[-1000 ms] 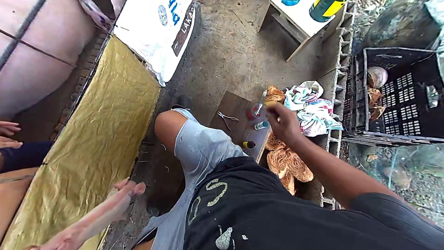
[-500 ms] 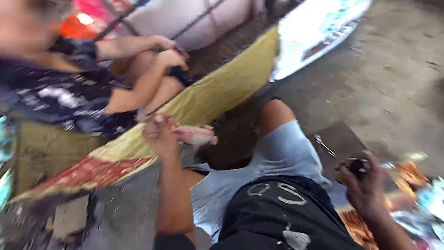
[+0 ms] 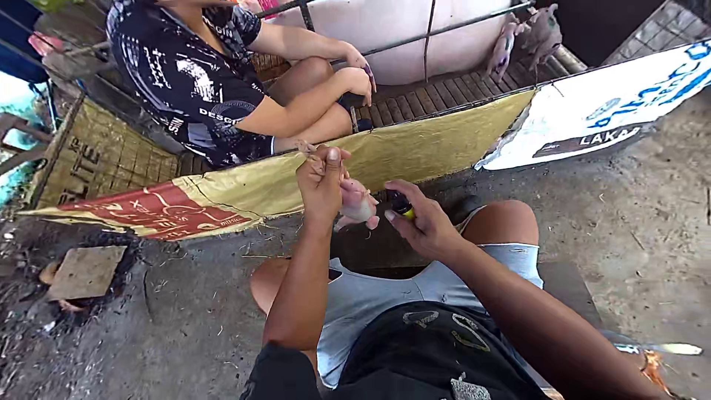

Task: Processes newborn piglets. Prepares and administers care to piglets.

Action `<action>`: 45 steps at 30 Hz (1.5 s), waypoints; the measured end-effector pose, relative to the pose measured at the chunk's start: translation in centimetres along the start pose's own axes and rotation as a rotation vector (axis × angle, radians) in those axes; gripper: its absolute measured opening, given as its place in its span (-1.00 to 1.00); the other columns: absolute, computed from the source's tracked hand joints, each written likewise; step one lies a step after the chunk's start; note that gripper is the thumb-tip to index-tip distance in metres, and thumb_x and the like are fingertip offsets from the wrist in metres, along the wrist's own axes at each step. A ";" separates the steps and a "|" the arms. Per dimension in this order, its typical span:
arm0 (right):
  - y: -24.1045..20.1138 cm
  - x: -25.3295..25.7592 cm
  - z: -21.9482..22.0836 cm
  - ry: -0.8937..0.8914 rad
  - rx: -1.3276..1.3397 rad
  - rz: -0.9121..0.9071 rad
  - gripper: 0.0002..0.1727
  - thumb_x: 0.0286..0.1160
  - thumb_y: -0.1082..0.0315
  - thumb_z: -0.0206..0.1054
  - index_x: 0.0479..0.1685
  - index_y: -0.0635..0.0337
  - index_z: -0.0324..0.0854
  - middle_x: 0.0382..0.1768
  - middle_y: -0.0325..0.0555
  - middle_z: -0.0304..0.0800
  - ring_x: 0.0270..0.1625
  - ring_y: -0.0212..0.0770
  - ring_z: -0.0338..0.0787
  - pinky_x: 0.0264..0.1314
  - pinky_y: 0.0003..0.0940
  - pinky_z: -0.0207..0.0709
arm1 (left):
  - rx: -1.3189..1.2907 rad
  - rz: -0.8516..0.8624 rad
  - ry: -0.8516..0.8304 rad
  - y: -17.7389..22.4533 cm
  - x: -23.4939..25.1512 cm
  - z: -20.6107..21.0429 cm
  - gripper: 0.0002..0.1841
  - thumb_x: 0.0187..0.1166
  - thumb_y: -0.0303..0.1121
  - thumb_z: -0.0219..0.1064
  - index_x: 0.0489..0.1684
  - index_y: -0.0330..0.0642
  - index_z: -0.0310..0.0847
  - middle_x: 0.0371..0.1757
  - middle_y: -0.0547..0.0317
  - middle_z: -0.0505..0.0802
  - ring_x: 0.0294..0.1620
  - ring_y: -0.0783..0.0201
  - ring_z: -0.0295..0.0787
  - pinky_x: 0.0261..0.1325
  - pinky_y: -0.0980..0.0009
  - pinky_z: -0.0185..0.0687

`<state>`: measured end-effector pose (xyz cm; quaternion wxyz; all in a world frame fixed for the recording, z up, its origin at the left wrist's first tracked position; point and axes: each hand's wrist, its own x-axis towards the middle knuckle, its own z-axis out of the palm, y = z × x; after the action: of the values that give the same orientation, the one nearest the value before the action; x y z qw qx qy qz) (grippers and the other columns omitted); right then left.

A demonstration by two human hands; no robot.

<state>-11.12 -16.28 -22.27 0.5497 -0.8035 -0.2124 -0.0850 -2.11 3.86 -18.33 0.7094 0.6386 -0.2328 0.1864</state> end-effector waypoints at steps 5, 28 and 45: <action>0.2 1.1 1.0 -0.055 -0.071 -0.007 -0.50 0.69 0.25 0.24 0.59 0.10 0.43 -0.10 -0.14 0.79 -0.31 -0.36 0.76 -0.21 -0.35 0.75 | 0.050 0.004 -0.034 -0.1 -0.1 0.2 -0.78 0.78 -0.45 0.14 -0.19 -0.31 0.71 -0.58 0.29 0.66 -0.59 0.40 0.56 -0.39 0.39 0.63; 1.9 -10.0 -5.7 0.396 -0.267 0.106 -0.30 0.82 0.02 0.07 0.79 0.27 0.11 0.38 0.15 0.60 0.29 -0.19 0.71 0.33 -0.18 0.66 | -0.094 -0.042 -0.016 -1.4 0.5 0.0 -0.76 0.80 -0.42 0.12 -0.17 -0.24 0.73 -0.57 0.33 0.69 -0.57 0.42 0.60 -0.33 0.40 0.67; 11.5 -36.0 -4.3 0.471 -0.505 0.996 -0.45 0.43 0.30 0.46 0.33 0.48 0.48 0.06 0.41 0.74 0.09 0.21 0.78 0.26 0.12 0.59 | -0.249 -0.207 0.082 1.3 7.2 -1.0 -0.72 0.84 -0.51 -0.11 -0.37 -0.25 0.38 -0.66 0.16 0.52 -0.70 0.27 0.50 -0.43 0.26 0.74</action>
<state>-37.93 -32.63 -43.73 0.3479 -0.8714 0.3435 -0.0409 3.15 4.79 -13.25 0.8075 0.5580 -0.1582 0.1078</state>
